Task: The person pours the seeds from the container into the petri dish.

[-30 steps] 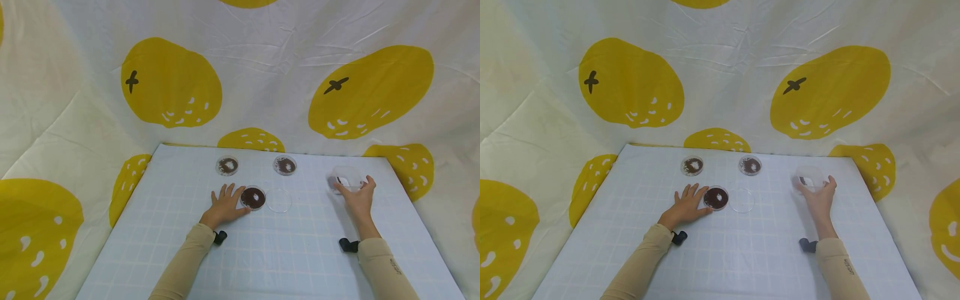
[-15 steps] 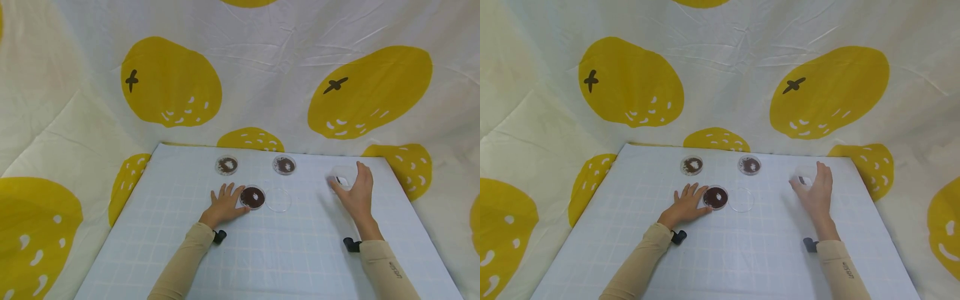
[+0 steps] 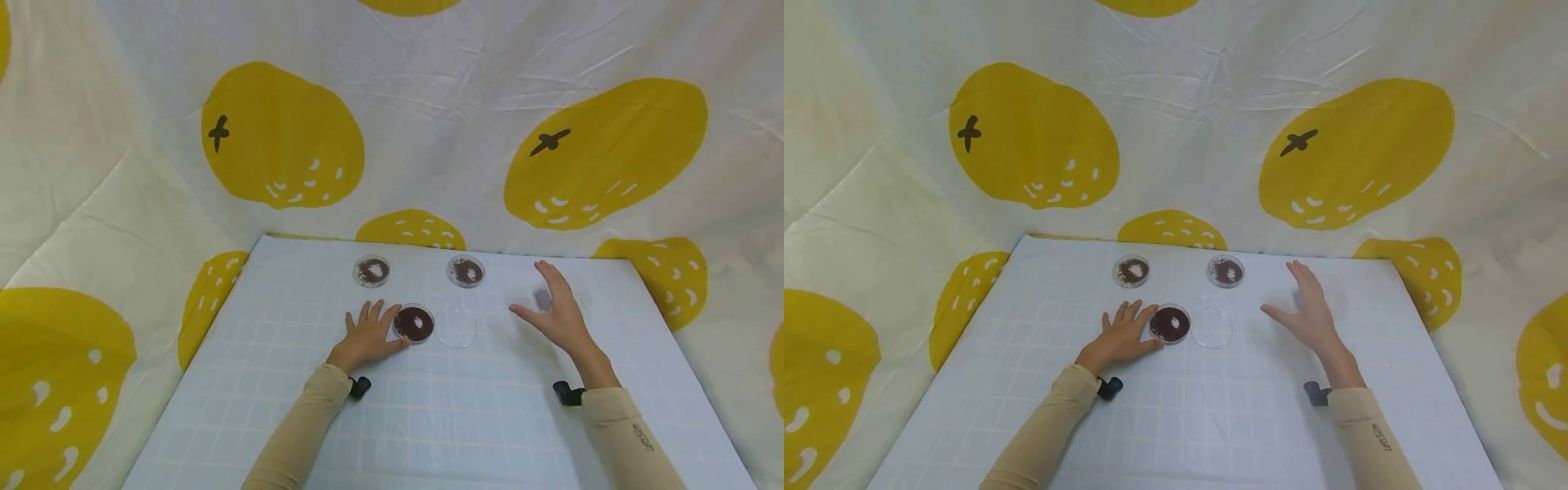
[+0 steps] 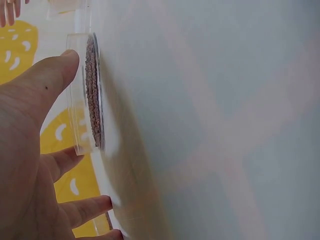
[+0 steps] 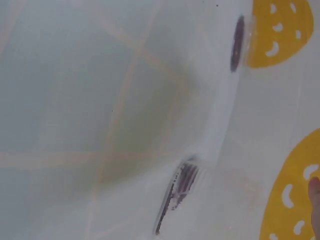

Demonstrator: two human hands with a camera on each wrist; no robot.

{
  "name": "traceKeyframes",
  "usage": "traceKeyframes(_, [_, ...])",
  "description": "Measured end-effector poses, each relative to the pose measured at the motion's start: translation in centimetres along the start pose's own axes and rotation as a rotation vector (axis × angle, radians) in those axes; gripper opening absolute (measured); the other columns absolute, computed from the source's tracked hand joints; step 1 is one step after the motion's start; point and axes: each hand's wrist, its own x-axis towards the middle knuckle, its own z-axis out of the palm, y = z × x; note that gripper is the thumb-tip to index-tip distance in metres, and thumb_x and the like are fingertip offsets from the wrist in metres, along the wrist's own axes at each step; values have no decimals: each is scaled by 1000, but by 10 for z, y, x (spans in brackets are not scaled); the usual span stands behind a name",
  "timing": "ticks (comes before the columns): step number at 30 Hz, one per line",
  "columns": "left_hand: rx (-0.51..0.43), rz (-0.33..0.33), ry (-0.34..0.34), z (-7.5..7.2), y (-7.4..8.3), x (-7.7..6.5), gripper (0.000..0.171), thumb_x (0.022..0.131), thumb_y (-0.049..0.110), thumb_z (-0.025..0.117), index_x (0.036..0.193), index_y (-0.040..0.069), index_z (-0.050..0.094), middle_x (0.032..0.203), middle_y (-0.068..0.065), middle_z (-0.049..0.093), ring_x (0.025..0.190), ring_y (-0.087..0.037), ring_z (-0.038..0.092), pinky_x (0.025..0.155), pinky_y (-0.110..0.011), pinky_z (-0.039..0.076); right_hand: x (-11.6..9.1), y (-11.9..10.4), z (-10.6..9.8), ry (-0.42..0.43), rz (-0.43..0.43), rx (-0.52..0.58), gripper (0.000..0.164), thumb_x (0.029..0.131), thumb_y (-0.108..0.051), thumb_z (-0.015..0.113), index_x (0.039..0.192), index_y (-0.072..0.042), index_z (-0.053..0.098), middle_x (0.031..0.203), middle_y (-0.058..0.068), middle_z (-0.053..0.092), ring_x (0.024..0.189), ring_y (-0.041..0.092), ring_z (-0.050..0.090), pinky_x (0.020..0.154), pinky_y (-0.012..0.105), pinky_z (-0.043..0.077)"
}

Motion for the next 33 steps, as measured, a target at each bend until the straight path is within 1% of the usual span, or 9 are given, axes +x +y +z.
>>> traceKeyframes(3, [-3, 0, 3, 0, 0, 0, 83, 90, 67, 59, 158, 32, 27, 163, -16, 18, 149, -44, 6, 107, -76, 4, 0, -3, 3, -69, -13, 45, 102, 77, -25, 89, 158, -13, 29, 162, 16, 25, 148, 38, 17, 113, 65, 17])
traceKeyframes(6, [2, -3, 1, 1, -1, 1, 83, 90, 68, 58, 158, 33, 26, 164, -15, 18, 149, -44, 6, 108, -75, 3, 1, -6, 7, -127, -26, 57, 105, 76, -27, 90, 158, -13, 28, 162, 16, 24, 148, 39, 16, 112, 67, 18])
traceKeyframes(11, [13, -13, -6, 1, -1, 2, 83, 90, 69, 57, 158, 34, 25, 164, -14, 17, 149, -43, 5, 108, -75, 3, 3, -10, 16, -254, -24, 13, 112, 74, -40, 90, 160, -16, 21, 162, 17, 22, 147, 42, 16, 110, 69, 20])
traceKeyframes(14, [8, -9, -2, 1, 0, 1, 83, 90, 68, 59, 158, 33, 26, 164, -14, 18, 149, -43, 7, 108, -75, 4, 2, -11, 23, -322, -25, -19, 114, 74, -46, 88, 160, -13, 21, 161, 19, 23, 146, 43, 17, 111, 67, 20])
traceKeyframes(17, [5, -9, -3, 1, 0, 2, 84, 89, 68, 59, 158, 33, 26, 164, -14, 18, 149, -43, 7, 108, -75, 4, 2, -12, 31, -361, -49, -39, 114, 73, -47, 89, 158, -8, 23, 159, 21, 26, 145, 44, 19, 112, 66, 20])
traceKeyframes(19, [5, -12, -8, 1, 0, 2, 84, 89, 68, 59, 158, 34, 26, 164, -14, 18, 149, -43, 7, 108, -75, 3, 1, -14, 37, -382, -61, -43, 115, 72, -48, 89, 157, -6, 24, 158, 21, 27, 144, 44, 20, 112, 65, 19])
traceKeyframes(23, [5, -14, -5, 0, 0, 1, 84, 89, 68, 60, 158, 33, 26, 164, -14, 18, 149, -43, 7, 108, -75, 4, 0, -18, 49, -431, -65, -60, 117, 72, -52, 88, 157, -7, 22, 159, 20, 25, 145, 44, 17, 113, 65, 18])
traceKeyframes(26, [2, -8, 4, -1, 1, 0, 83, 89, 67, 60, 157, 32, 28, 163, -15, 19, 149, -45, 8, 108, -76, 5, -1, -21, 56, -465, -64, -74, 117, 72, -52, 87, 157, -6, 22, 158, 21, 25, 145, 45, 16, 113, 65, 18])
traceKeyframes(33, [11, -8, 8, 0, 1, 1, 83, 90, 67, 59, 158, 32, 27, 163, -15, 19, 149, -44, 9, 108, -75, 5, -4, -29, 68, -514, -115, -148, 111, 72, -47, 88, 153, 1, 30, 151, 27, 34, 140, 48, 27, 111, 64, 25])
